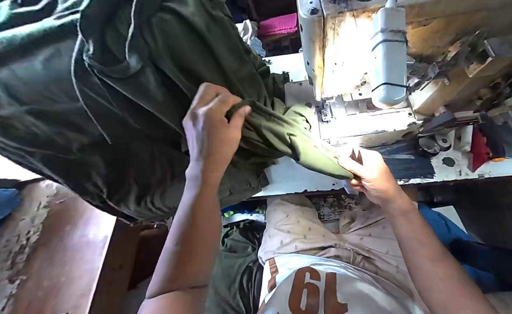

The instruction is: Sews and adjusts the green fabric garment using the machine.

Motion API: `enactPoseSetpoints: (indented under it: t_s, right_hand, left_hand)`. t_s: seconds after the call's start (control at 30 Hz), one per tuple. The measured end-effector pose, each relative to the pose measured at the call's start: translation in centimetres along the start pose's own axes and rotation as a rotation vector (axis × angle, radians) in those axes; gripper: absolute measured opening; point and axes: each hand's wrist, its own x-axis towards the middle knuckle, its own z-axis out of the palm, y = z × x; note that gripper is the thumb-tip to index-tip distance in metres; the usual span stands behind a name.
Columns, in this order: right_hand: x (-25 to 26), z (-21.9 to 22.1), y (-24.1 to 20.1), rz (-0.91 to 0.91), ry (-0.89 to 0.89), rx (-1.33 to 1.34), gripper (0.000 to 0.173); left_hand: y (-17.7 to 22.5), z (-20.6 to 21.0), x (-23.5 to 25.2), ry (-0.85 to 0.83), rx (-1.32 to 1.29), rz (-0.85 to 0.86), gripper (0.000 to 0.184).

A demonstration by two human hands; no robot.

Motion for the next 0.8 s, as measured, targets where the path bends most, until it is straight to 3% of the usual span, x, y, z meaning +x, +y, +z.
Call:
enactPoseSetpoints:
  t_s: [0.07, 0.17, 0.27, 0.33, 0.47, 0.67, 0.7, 0.8]
  right_hand:
    - [0.2, -0.2, -0.2, -0.079, -0.012, -0.086, 0.009]
    - [0.6, -0.5, -0.5, -0.181, 0.002, -0.151, 0.008]
    - [0.7, -0.6, -0.7, -0.234, 0.019, -0.184, 0.008]
    - [0.6, -0.4, -0.9, -0.254, 0.022, -0.17, 0.008]
    - [0.3, -0.1, -1.2, -0.247, 0.02, -0.108, 0.008]
    - [0.0, -0.3, 0.4, -0.223, 0.054, -0.174, 0.011]
    - [0.1, -0.3, 0.4, -0.223, 0.058, -0.177, 0.01]
    - [0.5, 0.1, 0.1, -0.243, 0.039, -0.207, 0.01]
  left_hand:
    - [-0.1, 0.6, 0.2, -0.131, -0.009, -0.015, 0.021]
    - [1.4, -1.3, 0.6, -0.209, -0.024, 0.035, 0.033]
    - [3.6, -2.5, 1.0, -0.079, -0.182, 0.273, 0.027]
    - [5.0, -1.6, 1.3, -0.117, -0.388, 0.422, 0.02]
    - [5.2, 1.3, 0.5, -0.482, -0.307, 0.451, 0.033]
    - [4.7, 0.1, -3.1, -0.974, 0.0, 0.254, 0.012]
    - [4.2, 0.2, -3.6, -0.961, -0.029, 0.246, 0.008]
    - [4.4, 0.8, -4.7, -0.659, -0.302, 0.224, 0.011]
